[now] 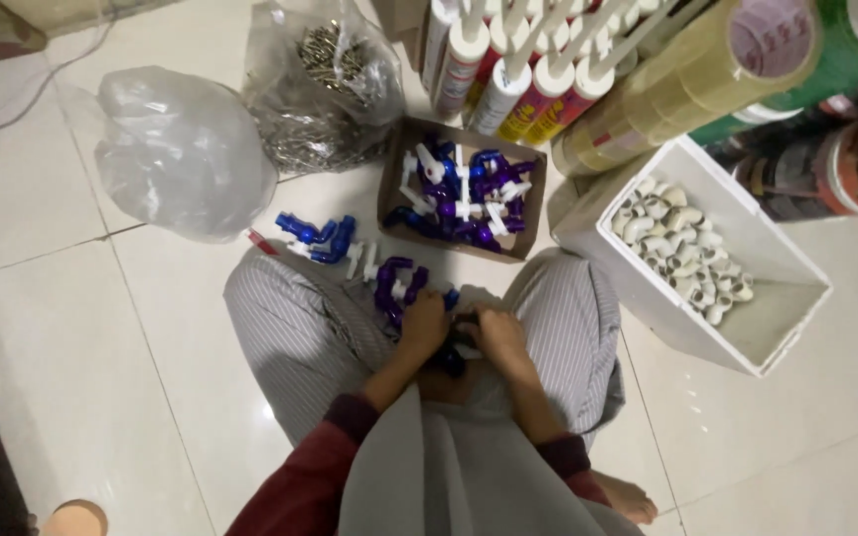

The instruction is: Assembling small blue and white plastic plumbing valves by hand.

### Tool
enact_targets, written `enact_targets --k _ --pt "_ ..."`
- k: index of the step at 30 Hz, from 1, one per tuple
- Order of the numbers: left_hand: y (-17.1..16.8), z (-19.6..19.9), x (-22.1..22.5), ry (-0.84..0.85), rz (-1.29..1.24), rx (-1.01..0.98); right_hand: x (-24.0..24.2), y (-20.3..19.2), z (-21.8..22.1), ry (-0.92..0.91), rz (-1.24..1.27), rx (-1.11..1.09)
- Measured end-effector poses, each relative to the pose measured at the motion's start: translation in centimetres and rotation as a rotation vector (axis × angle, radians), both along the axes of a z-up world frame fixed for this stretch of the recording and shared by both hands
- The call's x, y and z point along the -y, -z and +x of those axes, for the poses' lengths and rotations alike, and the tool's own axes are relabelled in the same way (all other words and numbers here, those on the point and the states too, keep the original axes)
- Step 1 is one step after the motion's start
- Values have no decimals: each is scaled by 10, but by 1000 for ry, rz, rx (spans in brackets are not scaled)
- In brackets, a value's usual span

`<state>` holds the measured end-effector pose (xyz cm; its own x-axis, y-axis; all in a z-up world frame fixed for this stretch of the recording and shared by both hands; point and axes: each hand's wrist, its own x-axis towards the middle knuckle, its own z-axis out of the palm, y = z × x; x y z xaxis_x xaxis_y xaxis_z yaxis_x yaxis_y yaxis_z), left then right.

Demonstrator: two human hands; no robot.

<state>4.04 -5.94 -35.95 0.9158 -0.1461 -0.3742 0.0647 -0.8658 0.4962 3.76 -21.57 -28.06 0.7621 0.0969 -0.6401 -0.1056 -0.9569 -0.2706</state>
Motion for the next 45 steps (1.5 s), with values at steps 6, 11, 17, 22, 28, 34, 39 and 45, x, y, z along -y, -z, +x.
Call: enact_targets --k 6,11,17,22,28,34,39,45 --pt "-117 19 -68 -459 -614 17 9 -93 7 375 615 272" --pt "-247 16 -89 -560 -1052 39 22 -146 16 385 823 578" --pt "-314 6 -72 -426 -1367 141 -10 -230 20 265 862 833" --pt "-299 10 -51 -170 -1646 239 -55 -260 11 279 1247 935" --pt "-364 -9 -57 -399 -1450 51 -49 -261 -12 358 1338 663" --pt "-394 -26 -57 -347 -1154 204 -51 -285 -26 321 1036 940" --pt "-380 -29 -52 -333 -1037 207 -55 -301 -26 332 956 944" --pt "-372 -32 -60 -303 -1161 174 -57 -305 -37 243 963 967"
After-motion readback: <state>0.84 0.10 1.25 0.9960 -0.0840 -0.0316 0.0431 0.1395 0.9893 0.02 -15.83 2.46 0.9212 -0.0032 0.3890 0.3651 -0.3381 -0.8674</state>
